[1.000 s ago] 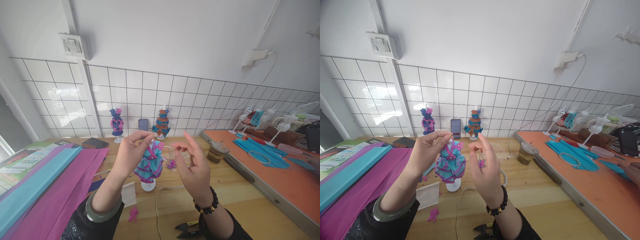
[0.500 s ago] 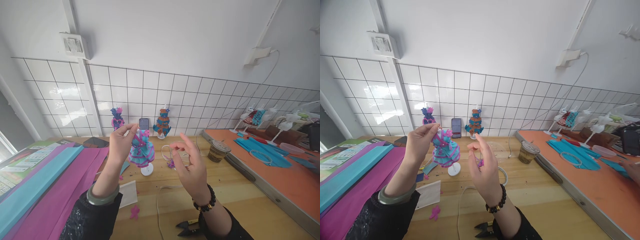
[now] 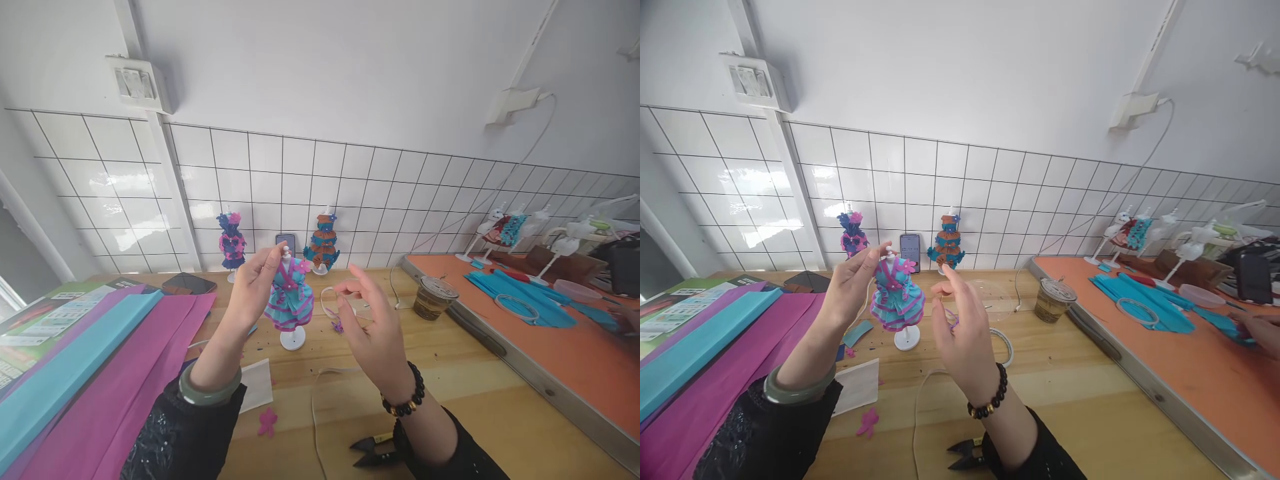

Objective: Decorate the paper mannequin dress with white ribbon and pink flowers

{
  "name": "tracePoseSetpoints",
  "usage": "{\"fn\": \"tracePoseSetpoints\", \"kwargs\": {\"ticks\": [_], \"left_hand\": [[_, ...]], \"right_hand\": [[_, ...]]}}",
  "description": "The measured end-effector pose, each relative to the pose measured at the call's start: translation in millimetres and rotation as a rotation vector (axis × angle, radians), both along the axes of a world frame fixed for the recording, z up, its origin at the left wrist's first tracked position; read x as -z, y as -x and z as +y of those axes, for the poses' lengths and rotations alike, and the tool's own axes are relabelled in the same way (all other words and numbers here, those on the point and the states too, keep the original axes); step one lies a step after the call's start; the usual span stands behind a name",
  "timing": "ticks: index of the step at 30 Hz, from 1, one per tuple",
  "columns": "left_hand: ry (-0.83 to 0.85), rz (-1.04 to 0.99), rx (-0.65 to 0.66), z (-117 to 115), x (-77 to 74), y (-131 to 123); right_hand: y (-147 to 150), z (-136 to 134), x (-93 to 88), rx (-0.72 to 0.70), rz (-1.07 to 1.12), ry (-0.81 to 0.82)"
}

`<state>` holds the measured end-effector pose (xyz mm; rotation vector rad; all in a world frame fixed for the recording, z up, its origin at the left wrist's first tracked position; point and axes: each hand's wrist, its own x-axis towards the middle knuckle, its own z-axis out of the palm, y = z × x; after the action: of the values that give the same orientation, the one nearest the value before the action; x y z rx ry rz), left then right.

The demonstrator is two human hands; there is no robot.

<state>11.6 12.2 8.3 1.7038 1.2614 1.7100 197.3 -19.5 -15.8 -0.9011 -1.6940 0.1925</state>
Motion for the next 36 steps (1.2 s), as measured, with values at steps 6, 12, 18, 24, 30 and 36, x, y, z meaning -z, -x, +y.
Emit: {"fn": "tracePoseSetpoints", "kwargs": {"ticks": [6,12,18,24,30,36], "left_hand": [[-0.027,0.005,0.077,6.8,4.1,-2.3],[0.005,-0.019,0.127,4.9,1.5,-1.7],[0.046,-0.123,0.218,7.6,0.5,-1.4],[0.068,-0.299,0.336,14.8,3.4,1.1],[0.055,-0.331,0.331,23.4,6.5,4.1],[0.024,-0.287,0.279,30.6,8.0,6.4]], "right_hand": [[0.2,3.9,1.5,0.003,-0.048,0.022],[0.3,4.3,0.6,0.025,-0.076,0.044],[-2.4,11.9,3.8,0.076,-0.091,0.045],[-3.0,14.2,6.9,0.093,-0.147,0.040],[-1.6,12.8,8.2,0.044,-0.178,0.071],[-1.2,14.3,8.3,0.039,-0.203,0.095]]}}
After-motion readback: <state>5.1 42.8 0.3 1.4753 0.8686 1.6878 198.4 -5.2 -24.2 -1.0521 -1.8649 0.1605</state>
